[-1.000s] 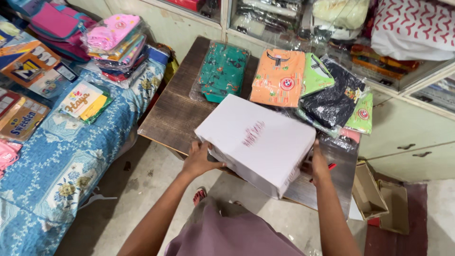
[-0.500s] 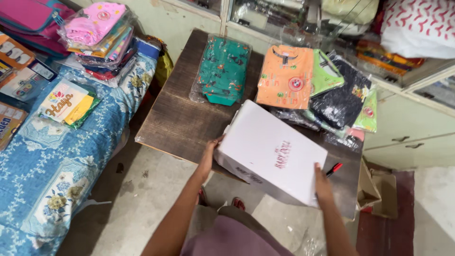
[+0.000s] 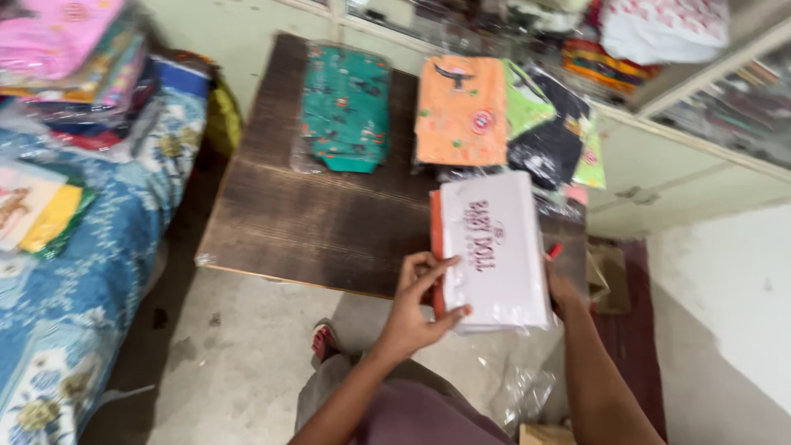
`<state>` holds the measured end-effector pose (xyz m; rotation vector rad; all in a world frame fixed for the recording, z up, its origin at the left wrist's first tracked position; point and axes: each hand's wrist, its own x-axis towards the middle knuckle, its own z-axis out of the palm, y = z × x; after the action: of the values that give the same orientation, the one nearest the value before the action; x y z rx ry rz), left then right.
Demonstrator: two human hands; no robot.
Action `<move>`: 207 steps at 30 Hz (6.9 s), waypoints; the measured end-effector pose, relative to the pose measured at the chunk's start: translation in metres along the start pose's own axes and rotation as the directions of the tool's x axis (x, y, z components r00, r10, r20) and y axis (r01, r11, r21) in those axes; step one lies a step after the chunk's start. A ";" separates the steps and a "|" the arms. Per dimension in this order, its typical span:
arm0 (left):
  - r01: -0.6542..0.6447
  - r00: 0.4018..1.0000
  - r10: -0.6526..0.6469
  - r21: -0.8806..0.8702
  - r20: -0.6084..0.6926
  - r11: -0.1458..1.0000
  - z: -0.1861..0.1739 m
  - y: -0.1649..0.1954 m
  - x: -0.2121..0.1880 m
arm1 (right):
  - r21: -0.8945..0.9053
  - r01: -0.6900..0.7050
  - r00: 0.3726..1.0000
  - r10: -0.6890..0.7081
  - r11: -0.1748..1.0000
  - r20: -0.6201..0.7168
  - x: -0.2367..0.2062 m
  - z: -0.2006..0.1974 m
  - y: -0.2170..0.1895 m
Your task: The person packs folded clothes in plastic bags into cardboard boxes. They place several items into one box, close it, and write on the lid with a marker. Then they open another box and begin placing more clothes inside.
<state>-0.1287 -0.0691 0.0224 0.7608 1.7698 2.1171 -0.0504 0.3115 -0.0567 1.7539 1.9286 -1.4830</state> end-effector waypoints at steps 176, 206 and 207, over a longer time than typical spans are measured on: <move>0.051 0.998 -0.047 0.970 -0.041 0.237 -0.040 0.121 0.091 | 0.154 0.426 0.891 -0.443 0.892 0.097 0.047 0.125 0.013; -0.037 0.997 0.073 0.973 0.021 0.226 -0.022 0.124 0.094 | 0.923 -0.033 0.854 -0.469 0.384 0.226 -0.019 0.015 -0.006; -0.058 0.993 0.113 0.969 0.031 0.242 -0.022 0.122 0.093 | 0.970 -0.029 0.873 -0.467 0.241 0.142 -0.036 0.004 -0.018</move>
<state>-0.2028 -0.0637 0.1587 1.0435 3.1023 0.7238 -0.0562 0.2875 -0.0248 1.0830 0.9716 -3.3071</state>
